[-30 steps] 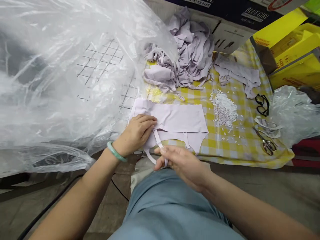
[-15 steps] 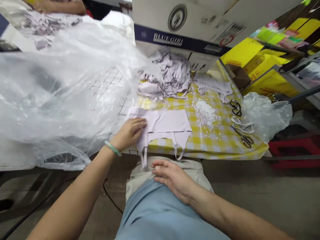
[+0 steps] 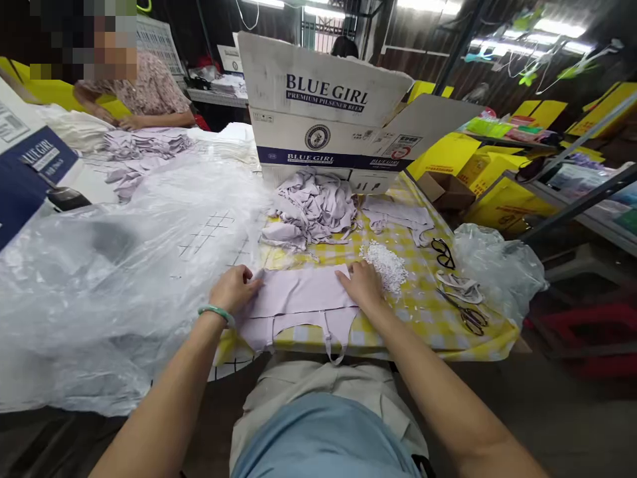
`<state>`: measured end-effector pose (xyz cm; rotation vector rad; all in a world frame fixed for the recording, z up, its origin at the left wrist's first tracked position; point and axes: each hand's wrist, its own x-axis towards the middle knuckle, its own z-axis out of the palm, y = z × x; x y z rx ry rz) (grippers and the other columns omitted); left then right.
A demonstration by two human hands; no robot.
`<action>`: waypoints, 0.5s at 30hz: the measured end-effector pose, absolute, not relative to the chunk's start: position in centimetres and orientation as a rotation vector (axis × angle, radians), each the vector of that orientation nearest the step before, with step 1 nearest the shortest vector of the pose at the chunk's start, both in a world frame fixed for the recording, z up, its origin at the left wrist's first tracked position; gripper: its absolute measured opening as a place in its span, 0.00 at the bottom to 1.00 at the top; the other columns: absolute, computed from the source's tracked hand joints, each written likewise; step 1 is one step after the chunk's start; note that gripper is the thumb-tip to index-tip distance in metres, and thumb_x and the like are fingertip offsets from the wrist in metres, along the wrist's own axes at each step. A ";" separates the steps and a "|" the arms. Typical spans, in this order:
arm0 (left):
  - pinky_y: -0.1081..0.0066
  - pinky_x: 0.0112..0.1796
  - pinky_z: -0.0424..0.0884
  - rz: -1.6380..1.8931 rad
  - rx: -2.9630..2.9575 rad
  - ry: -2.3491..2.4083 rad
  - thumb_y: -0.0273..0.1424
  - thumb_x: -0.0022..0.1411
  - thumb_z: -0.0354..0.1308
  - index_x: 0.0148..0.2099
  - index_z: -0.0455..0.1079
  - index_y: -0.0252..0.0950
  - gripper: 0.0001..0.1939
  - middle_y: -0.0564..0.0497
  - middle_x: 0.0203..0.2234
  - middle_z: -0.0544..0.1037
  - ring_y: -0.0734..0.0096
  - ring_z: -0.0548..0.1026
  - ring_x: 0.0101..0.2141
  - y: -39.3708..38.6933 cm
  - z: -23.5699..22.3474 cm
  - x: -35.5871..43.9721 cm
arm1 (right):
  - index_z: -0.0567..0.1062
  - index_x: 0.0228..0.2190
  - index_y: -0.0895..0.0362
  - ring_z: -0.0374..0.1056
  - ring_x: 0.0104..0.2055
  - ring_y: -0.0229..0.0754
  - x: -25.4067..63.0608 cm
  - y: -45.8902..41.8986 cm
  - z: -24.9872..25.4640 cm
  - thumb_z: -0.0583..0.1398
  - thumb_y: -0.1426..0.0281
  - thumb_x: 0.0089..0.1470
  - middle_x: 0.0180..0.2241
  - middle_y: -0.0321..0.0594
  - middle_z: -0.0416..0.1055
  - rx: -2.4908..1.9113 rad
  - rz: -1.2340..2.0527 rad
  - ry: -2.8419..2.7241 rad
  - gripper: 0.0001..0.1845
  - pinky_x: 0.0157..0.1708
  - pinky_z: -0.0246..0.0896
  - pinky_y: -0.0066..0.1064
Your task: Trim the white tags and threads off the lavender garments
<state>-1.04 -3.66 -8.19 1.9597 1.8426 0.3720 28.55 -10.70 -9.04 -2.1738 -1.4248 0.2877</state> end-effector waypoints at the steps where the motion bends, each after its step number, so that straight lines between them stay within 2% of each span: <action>1: 0.69 0.28 0.62 0.345 1.946 1.828 0.39 0.50 0.58 0.32 0.67 0.37 0.11 0.49 0.27 0.75 0.61 0.73 0.31 -3.7 -8.1 -1.0 | 0.75 0.32 0.57 0.60 0.51 0.55 28.4 -10.4 -9.4 0.65 0.61 0.49 0.43 0.49 0.70 -2.178 0.287 -1.413 0.12 0.53 0.49 0.47; 5: 0.72 0.27 0.61 0.316 1.883 1.795 0.36 0.47 0.59 0.32 0.66 0.37 0.10 0.52 0.25 0.73 0.66 0.71 0.28 -3.8 -7.8 -1.4 | 0.72 0.26 0.56 0.59 0.52 0.53 28.4 -9.5 -10.2 0.65 0.70 0.47 0.41 0.46 0.70 -2.106 0.362 -1.370 0.05 0.53 0.48 0.46; 8: 0.72 0.27 0.60 0.321 1.850 1.760 0.36 0.44 0.59 0.29 0.66 0.37 0.10 0.54 0.22 0.72 0.67 0.70 0.27 -3.7 -7.5 -1.8 | 0.70 0.25 0.55 0.62 0.48 0.49 28.7 -9.5 -10.2 0.62 0.73 0.47 0.36 0.41 0.70 -1.959 0.474 -1.320 0.05 0.51 0.52 0.41; 11: 0.72 0.27 0.61 0.382 1.815 1.675 0.41 0.45 0.59 0.27 0.65 0.37 0.12 0.56 0.20 0.69 0.68 0.68 0.26 -4.4 -6.8 -2.3 | 0.69 0.31 0.54 0.66 0.37 0.42 28.9 -10.5 -9.7 0.60 0.68 0.51 0.30 0.36 0.70 -1.752 0.629 -1.221 0.04 0.42 0.58 0.35; 13: 0.72 0.29 0.65 0.529 1.657 1.524 0.44 0.45 0.61 0.31 0.68 0.37 0.16 0.56 0.23 0.72 0.67 0.70 0.28 -5.6 -5.8 -2.6 | 0.68 0.36 0.54 0.67 0.31 0.39 28.9 -11.7 -9.0 0.59 0.62 0.53 0.27 0.33 0.71 -1.606 0.744 -1.127 0.11 0.36 0.61 0.32; 15: 0.70 0.30 0.68 0.679 1.449 1.345 0.45 0.43 0.65 0.36 0.71 0.40 0.19 0.56 0.26 0.76 0.66 0.72 0.30 -7.0 -4.0 -2.7 | 0.68 0.39 0.54 0.68 0.30 0.39 29.1 -13.2 -7.7 0.60 0.58 0.51 0.27 0.34 0.73 -1.473 0.828 -1.029 0.17 0.33 0.63 0.31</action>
